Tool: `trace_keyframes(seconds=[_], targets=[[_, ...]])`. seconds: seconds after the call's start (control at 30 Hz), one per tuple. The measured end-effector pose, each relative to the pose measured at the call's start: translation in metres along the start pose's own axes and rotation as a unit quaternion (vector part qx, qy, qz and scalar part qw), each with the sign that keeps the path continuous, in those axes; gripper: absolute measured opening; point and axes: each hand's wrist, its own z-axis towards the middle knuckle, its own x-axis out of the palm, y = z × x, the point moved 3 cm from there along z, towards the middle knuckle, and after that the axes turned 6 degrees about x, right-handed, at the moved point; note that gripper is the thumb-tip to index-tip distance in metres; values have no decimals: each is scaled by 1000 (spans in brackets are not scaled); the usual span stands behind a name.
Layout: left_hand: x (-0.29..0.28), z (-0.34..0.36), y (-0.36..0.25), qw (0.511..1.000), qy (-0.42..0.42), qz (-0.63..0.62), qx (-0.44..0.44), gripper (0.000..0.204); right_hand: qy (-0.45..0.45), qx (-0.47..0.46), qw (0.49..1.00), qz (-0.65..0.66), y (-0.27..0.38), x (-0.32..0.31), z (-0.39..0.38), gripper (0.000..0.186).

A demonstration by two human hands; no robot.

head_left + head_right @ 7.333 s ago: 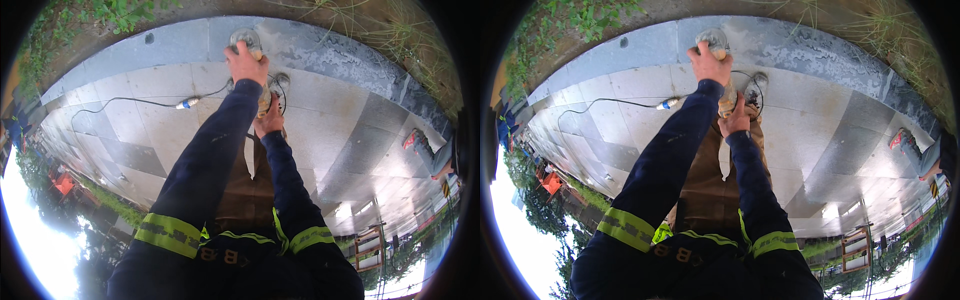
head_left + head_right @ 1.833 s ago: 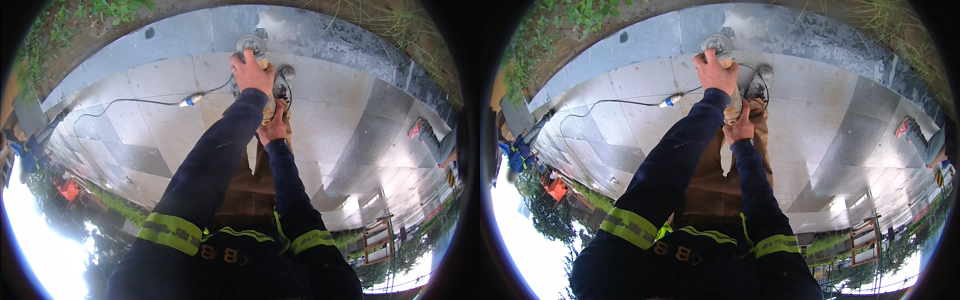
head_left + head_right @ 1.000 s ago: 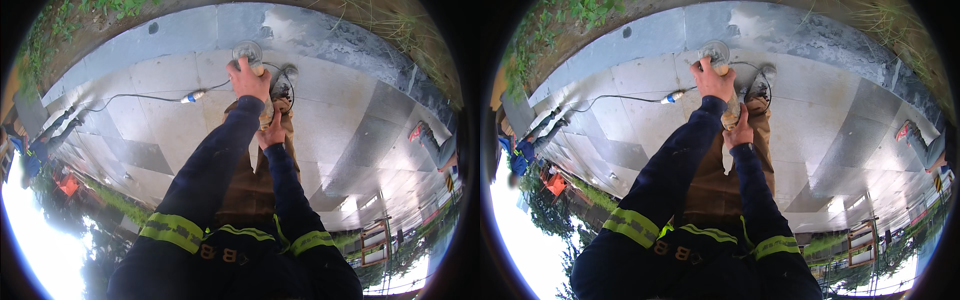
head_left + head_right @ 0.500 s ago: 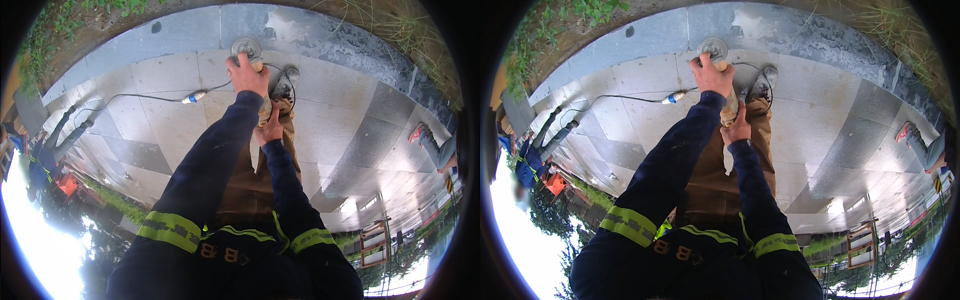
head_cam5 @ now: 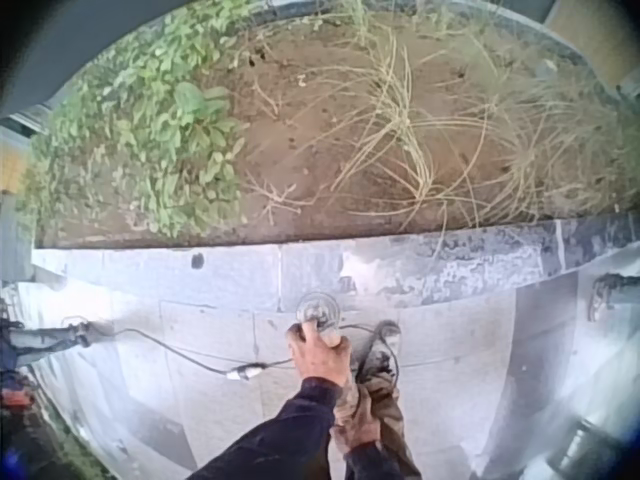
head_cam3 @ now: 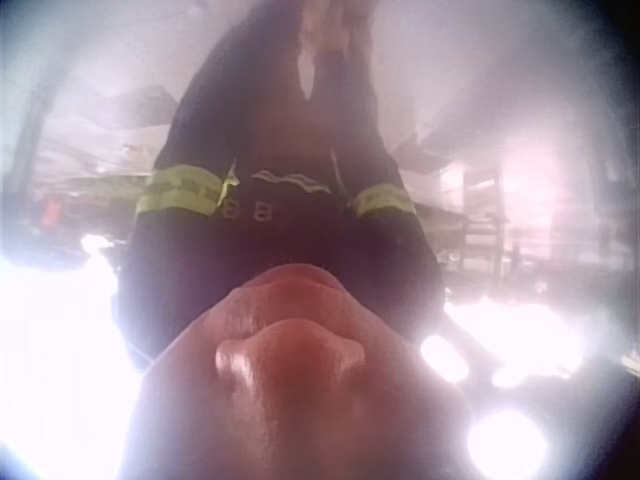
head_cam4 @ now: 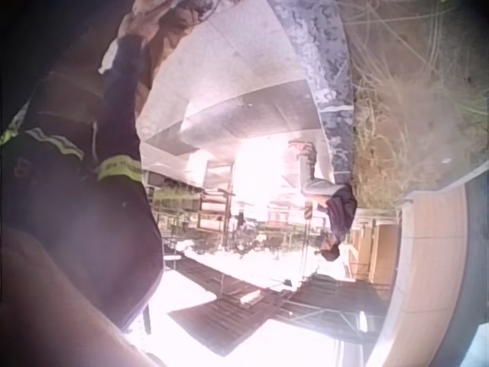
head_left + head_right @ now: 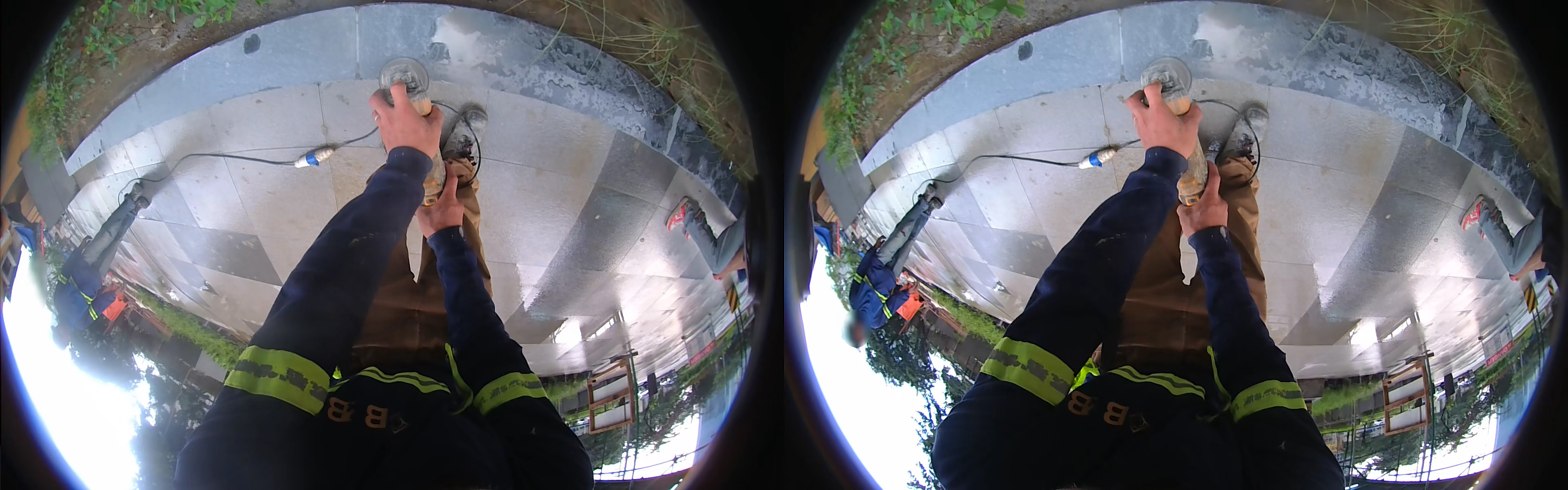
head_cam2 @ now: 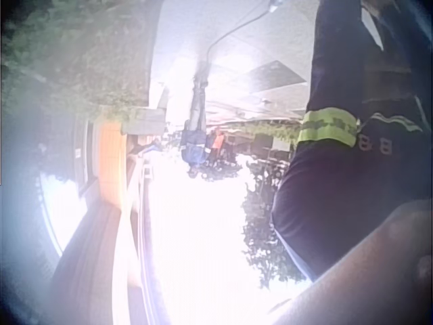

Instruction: The person uses an angle grinder to grind a concrete surface. The person holds the tool with both hands and moves it across the ground, creating dust. Another person is visible nearby.

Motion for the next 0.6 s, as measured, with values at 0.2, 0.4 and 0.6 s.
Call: trace_keyframes(seconds=[0.2,0.4,0.6], targets=[[0,-1,2,1000,1,3,-19,61,15,3,1000,13,-2,-1,0,85],[-1,6,-2,999,-21,-23,24,61,0,-3,1000,13,3,1,4,85],[-3,-12,6,1000,7,8,-22,62,8,20,1000,2,-13,9,-11,85]])
